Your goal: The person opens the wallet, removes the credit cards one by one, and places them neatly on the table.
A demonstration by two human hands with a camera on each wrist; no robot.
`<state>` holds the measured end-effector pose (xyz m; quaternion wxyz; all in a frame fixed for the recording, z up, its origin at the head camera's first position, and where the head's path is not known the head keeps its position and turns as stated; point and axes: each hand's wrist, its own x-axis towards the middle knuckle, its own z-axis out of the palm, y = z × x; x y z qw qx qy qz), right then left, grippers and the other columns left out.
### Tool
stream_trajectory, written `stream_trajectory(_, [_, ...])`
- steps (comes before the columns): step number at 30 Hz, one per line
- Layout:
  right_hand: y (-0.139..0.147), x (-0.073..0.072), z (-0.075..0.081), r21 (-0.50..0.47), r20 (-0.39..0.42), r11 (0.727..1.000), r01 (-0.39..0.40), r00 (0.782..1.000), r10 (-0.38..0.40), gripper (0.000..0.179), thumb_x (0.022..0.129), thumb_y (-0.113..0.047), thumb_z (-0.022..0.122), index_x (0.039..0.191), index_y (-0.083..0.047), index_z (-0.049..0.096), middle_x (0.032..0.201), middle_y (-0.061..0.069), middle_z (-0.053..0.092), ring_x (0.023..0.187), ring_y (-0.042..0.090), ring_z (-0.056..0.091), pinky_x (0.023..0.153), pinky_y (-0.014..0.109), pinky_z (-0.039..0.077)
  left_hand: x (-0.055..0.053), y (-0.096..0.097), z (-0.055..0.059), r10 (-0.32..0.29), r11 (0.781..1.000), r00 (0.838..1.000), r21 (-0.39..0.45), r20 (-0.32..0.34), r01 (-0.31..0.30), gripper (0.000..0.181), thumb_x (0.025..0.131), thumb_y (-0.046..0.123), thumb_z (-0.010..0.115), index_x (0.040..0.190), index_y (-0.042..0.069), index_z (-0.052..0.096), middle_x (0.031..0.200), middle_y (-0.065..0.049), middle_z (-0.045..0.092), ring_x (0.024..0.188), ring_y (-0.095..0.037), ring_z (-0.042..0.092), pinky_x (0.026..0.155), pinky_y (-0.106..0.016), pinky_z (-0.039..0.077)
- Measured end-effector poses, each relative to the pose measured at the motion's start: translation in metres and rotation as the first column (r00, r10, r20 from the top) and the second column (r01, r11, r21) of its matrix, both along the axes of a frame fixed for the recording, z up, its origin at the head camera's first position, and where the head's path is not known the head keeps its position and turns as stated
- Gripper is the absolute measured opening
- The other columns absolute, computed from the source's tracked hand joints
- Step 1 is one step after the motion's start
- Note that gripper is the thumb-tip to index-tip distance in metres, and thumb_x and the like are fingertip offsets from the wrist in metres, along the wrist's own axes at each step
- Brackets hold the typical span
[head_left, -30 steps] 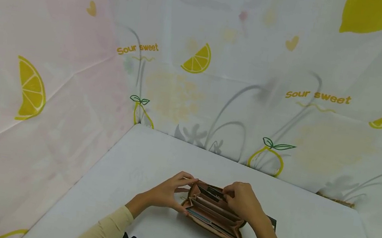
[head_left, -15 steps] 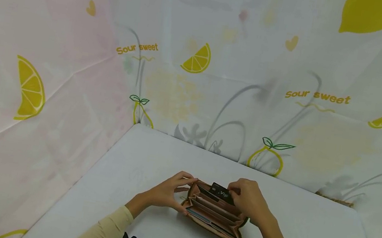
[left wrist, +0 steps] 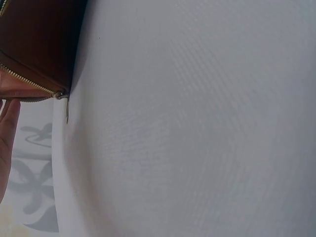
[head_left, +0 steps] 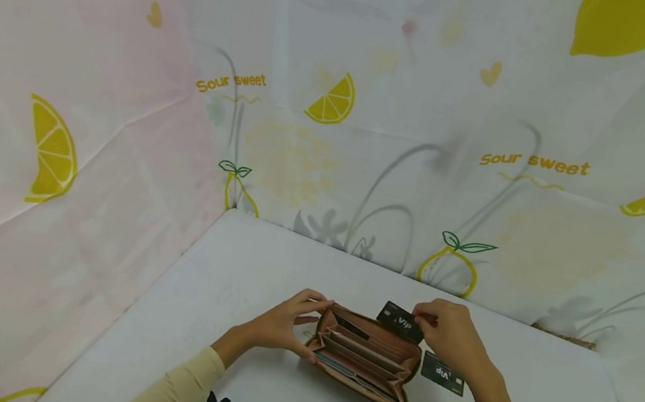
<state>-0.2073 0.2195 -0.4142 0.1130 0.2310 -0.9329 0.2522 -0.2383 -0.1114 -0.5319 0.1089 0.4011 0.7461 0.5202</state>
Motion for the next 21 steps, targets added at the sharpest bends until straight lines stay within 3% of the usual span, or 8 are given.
stream_trajectory(7, [0.032,0.007,0.000,0.024,0.025,0.999,0.049,0.998,-0.050,0.010,0.082,0.003,0.074,0.086,-0.006,0.075,0.082,0.003,0.070,0.072,0.015,0.065,0.059,0.029,0.056,0.013,0.001,0.030,-0.012,1.000,1.000,0.006,0.019,0.012,0.098,0.069,0.004,0.088,0.148,-0.007,0.031,0.142,-0.024,0.029,0.133,-0.041,0.037,0.107,-0.048,0.041])
stream_trajectory(10, [0.048,0.008,-0.009,0.054,0.059,0.996,0.076,0.995,-0.079,0.008,0.083,0.003,0.072,0.087,-0.004,0.075,0.083,0.005,0.070,0.072,0.014,0.063,0.058,0.029,0.055,0.013,0.000,0.031,-0.006,1.000,1.000,0.013,0.018,0.005,0.098,0.069,0.003,0.088,0.148,-0.006,0.032,0.141,-0.024,0.029,0.133,-0.041,0.037,0.106,-0.049,0.041])
stream_trajectory(15, [0.078,0.012,-0.027,0.101,0.133,0.989,0.110,0.984,-0.122,0.008,0.084,0.003,0.071,0.087,-0.003,0.075,0.084,0.006,0.071,0.074,0.018,0.064,0.060,0.032,0.055,0.014,0.001,0.029,-0.008,1.000,1.000,0.013,0.030,0.008,0.098,0.069,0.002,0.088,0.149,-0.006,0.031,0.142,-0.024,0.029,0.134,-0.041,0.035,0.107,-0.050,0.041])
stream_trajectory(21, [0.113,0.016,-0.042,0.138,0.201,0.980,0.143,0.965,-0.169,0.009,0.084,0.003,0.070,0.089,-0.002,0.075,0.085,0.006,0.071,0.078,0.025,0.067,0.062,0.036,0.056,0.007,0.001,0.007,0.008,1.000,1.000,0.002,0.006,-0.008,0.101,0.067,0.003,0.089,0.150,-0.001,0.031,0.144,-0.018,0.029,0.135,-0.037,0.036,0.107,-0.045,0.042])
